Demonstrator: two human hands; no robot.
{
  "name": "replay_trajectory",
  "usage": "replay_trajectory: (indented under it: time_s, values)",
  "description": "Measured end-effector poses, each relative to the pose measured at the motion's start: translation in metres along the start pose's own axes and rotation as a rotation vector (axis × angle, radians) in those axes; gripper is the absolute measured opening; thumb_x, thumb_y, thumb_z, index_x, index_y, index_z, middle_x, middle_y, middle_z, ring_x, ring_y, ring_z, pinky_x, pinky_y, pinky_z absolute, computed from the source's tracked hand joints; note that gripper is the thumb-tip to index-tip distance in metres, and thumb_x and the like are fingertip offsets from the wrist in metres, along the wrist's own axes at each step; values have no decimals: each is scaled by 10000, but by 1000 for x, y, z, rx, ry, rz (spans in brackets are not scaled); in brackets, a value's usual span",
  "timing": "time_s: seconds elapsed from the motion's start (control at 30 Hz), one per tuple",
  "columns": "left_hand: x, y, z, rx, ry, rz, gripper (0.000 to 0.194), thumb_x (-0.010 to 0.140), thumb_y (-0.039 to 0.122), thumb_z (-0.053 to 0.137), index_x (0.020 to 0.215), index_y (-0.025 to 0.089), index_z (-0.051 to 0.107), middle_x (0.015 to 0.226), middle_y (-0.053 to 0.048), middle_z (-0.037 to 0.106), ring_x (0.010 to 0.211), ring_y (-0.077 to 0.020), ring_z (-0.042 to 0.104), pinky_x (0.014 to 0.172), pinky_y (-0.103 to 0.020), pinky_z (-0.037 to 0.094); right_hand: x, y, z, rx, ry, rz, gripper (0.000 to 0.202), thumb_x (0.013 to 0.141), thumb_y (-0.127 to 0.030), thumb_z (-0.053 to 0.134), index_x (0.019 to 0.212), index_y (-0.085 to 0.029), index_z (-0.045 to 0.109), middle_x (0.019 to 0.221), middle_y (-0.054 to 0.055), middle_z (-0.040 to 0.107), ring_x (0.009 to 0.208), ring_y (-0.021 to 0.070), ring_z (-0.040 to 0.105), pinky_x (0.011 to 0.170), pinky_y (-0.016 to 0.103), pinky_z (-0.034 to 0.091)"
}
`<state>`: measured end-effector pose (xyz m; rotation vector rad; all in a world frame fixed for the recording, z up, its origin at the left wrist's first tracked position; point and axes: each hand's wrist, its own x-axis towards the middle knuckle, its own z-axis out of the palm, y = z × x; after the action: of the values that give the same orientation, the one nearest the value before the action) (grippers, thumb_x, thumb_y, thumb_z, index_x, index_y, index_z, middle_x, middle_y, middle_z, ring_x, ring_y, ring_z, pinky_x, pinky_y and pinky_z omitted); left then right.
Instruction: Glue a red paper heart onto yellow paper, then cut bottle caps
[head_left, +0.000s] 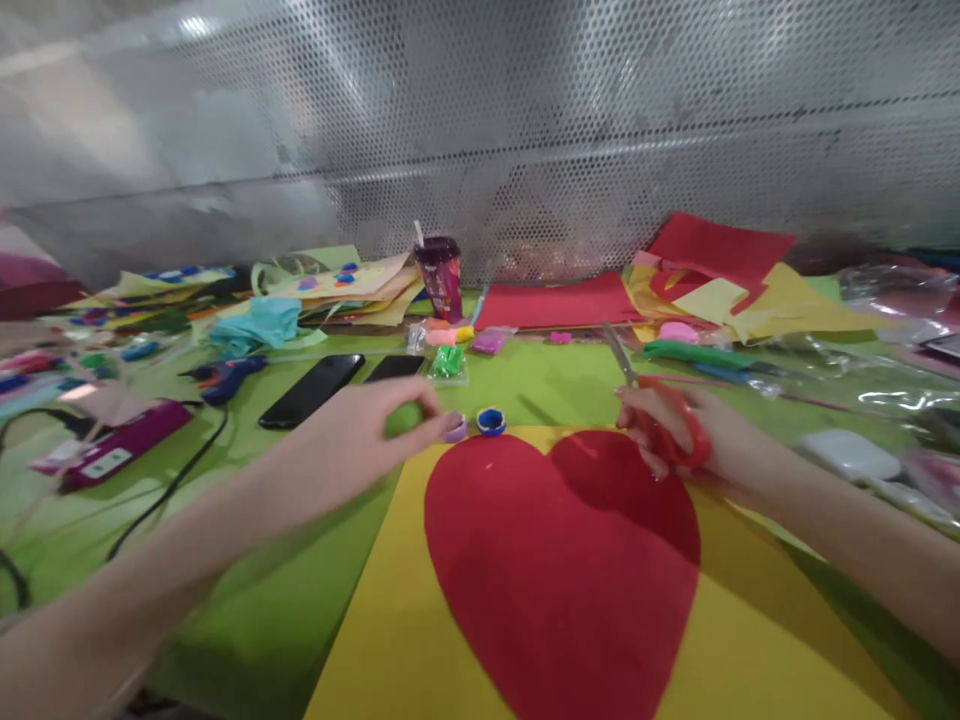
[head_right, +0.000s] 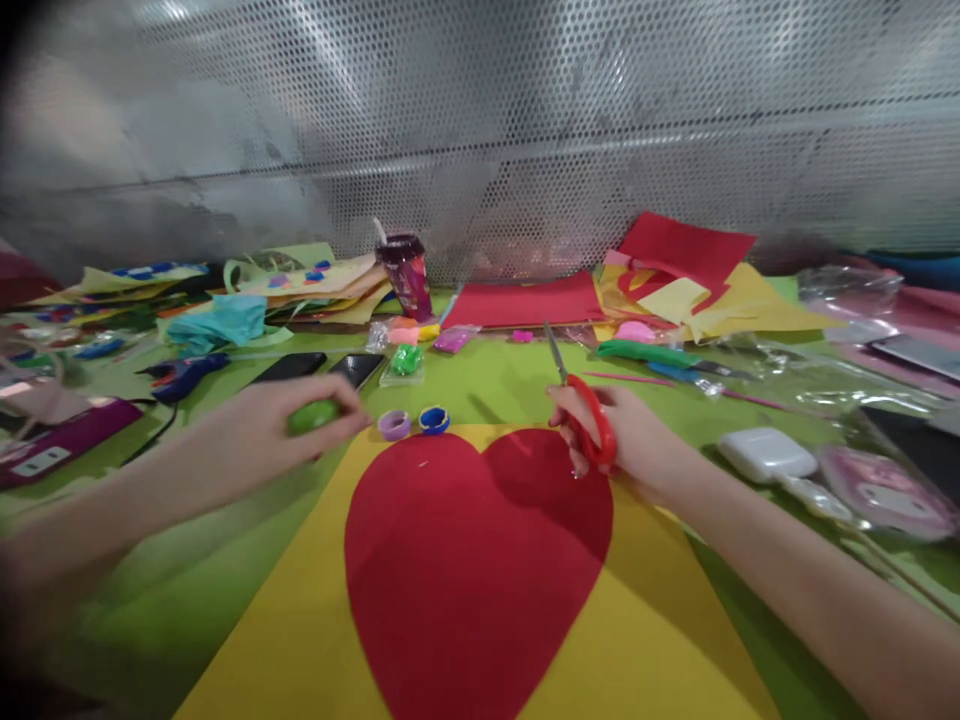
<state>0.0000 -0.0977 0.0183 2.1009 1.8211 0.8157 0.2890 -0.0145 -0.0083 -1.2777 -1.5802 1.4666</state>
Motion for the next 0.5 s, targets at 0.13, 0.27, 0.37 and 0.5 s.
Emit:
replay_trajectory:
  time_s: [0.13, 0.27, 0.37, 0.5]
  values:
    - [71, 3, 31, 152, -139, 233, 276, 868, 452, 504, 928, 238, 668, 932, -18, 674, 806, -192, 608, 720, -265, 411, 2, -1, -4, 65, 15, 70, 329, 800, -454, 631, 658, -174, 534, 486, -55, 503, 342, 55, 454, 311, 159, 247]
    - [88, -11, 46, 116, -270, 242, 332, 835, 522, 528, 883, 233, 684, 864, -16, 660, 740, -179, 598, 698, -268, 404, 5, 0, -7, 67, -5, 108, 338, 823, -474, 596, 674, -175, 543, 481, -53, 503, 343, 59, 453, 308, 157, 252]
    - [81, -17, 45, 84, -319, 225, 334, 839, 526, 529, 849, 224, 671, 826, -12, 647, 724, -174, 598, 679, -262, 403, 6, 1, -6, 46, -18, 121, 338, 823, -481, 589, 668, -185, 537, 485, -52, 500, 349, 65, 458, 302, 165, 243]
    - [73, -16, 45, 107, -248, 257, 361, 861, 548, 498, 889, 222, 649, 869, -29, 635, 800, -197, 592, 735, -283, 413, 4, -1, -3, -72, 60, 87, 354, 809, -498, 597, 638, -198, 520, 470, -51, 492, 332, 76, 454, 329, 201, 299]
